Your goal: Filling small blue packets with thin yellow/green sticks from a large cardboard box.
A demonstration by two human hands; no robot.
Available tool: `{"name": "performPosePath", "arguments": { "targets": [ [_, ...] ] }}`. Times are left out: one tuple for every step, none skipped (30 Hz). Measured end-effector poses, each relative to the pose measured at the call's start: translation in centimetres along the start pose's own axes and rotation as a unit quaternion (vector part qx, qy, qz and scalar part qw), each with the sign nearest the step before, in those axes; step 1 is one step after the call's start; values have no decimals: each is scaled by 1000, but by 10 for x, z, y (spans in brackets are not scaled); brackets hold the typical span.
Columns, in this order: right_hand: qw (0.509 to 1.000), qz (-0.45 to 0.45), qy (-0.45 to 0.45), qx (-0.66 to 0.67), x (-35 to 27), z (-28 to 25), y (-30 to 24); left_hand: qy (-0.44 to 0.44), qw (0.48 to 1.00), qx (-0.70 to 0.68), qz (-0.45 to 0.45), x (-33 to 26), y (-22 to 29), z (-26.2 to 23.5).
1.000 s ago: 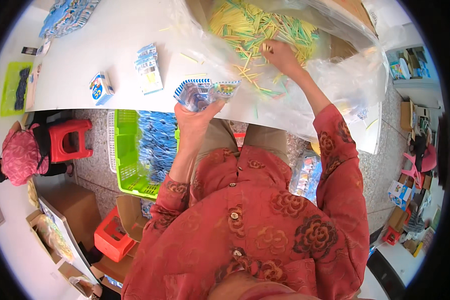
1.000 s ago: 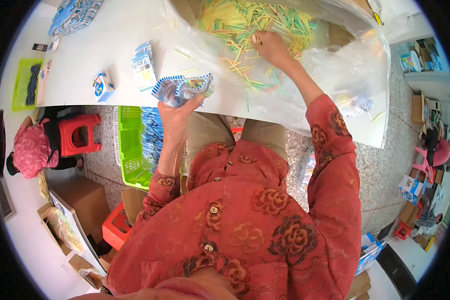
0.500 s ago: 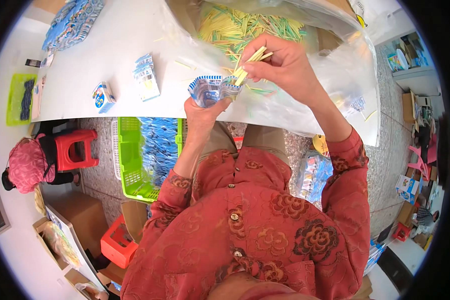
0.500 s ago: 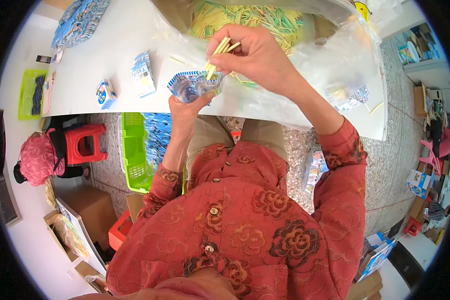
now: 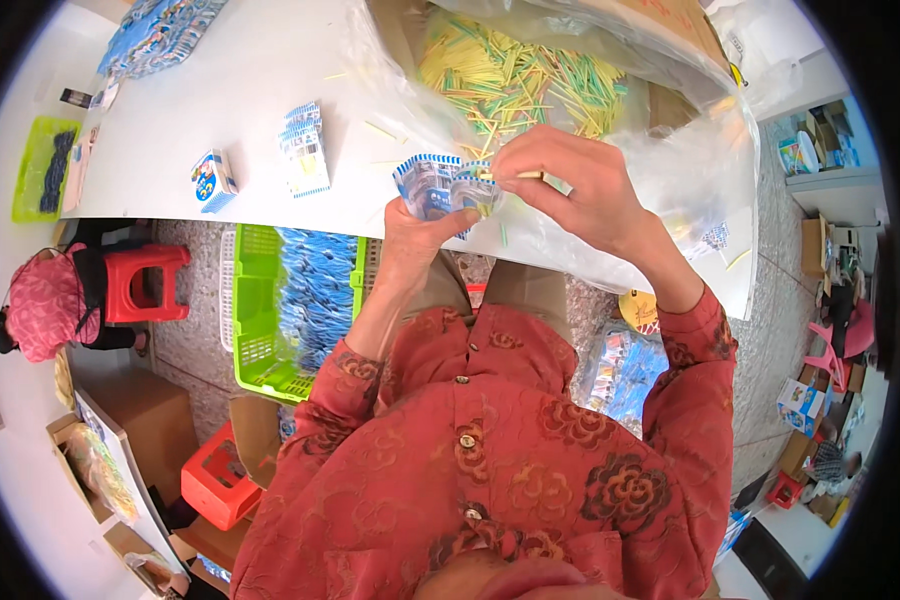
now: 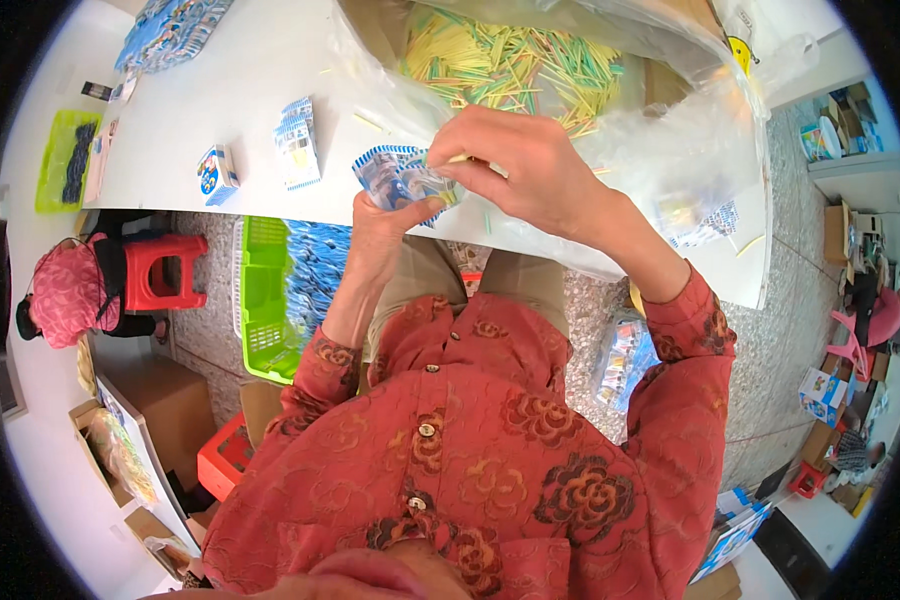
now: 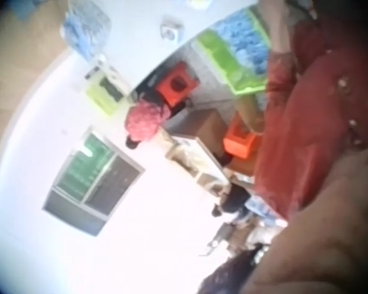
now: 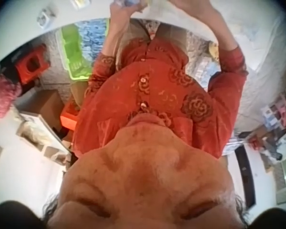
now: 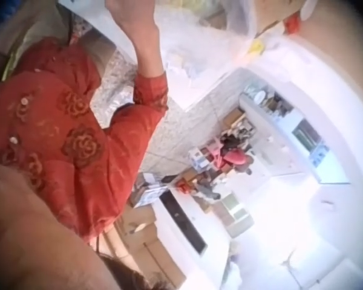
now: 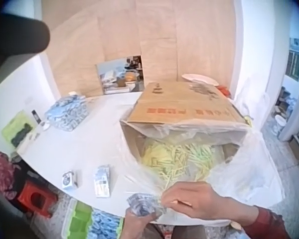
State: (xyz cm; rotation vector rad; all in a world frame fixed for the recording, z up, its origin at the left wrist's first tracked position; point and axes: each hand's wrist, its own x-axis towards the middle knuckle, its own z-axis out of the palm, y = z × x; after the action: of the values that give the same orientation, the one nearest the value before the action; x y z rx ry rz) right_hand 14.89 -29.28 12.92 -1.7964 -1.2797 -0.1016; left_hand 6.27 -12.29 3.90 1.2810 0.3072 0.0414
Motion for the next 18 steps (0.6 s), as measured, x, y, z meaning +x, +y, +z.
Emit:
{"name": "performPosePath", "arguments": {
  "targets": [
    [998,45,-21,25,0,-1,-1,-2,1000,-1,6,0,-1,0],
    [998,46,-22,25,2,-1,0,-2,1000,-2,5,0,0,0],
    [995,79,-37,44,5,-2,1,1,1000,25,13,-1,1,1],
    [990,113,-53,64,7,-2,1,3,998,53,20,-1,2,1],
    [990,114,-53,64,9,-3,-1,3,998,52,19,-1,1,1],
    [984,148,-75,62,11,-5,-2,2,997,61,43,0,0,0],
    [977,182,-97,60,13,-5,-3,1,995,70,67,1,-1,0],
    [977,182,-97,60,14,-4,-2,2,995,70,66,1,-1,-1],
    [983,155,-89,37,15,-4,-1,0,996,70,62,1,0,-1],
    [989,126,-80,13,15,-3,0,-2,996,71,58,2,1,-1],
    [989,127,-80,12,15,-2,1,-2,996,71,58,2,1,-1],
    [991,119,-66,-3,14,-1,3,-4,996,62,59,3,2,0],
    [992,110,-51,-18,13,1,6,-6,997,54,61,3,3,0],
    [992,111,-51,-18,13,1,9,-7,997,55,61,3,5,0],
    [996,65,-32,-53,14,2,13,-9,997,55,53,2,8,1],
    [996,18,-13,-89,13,3,16,-11,997,56,45,2,10,1],
    [996,20,-12,-89,12,3,17,-13,997,56,45,3,10,1],
    [997,48,-31,-58,11,5,17,-14,997,61,50,3,9,0]
  ]
}}
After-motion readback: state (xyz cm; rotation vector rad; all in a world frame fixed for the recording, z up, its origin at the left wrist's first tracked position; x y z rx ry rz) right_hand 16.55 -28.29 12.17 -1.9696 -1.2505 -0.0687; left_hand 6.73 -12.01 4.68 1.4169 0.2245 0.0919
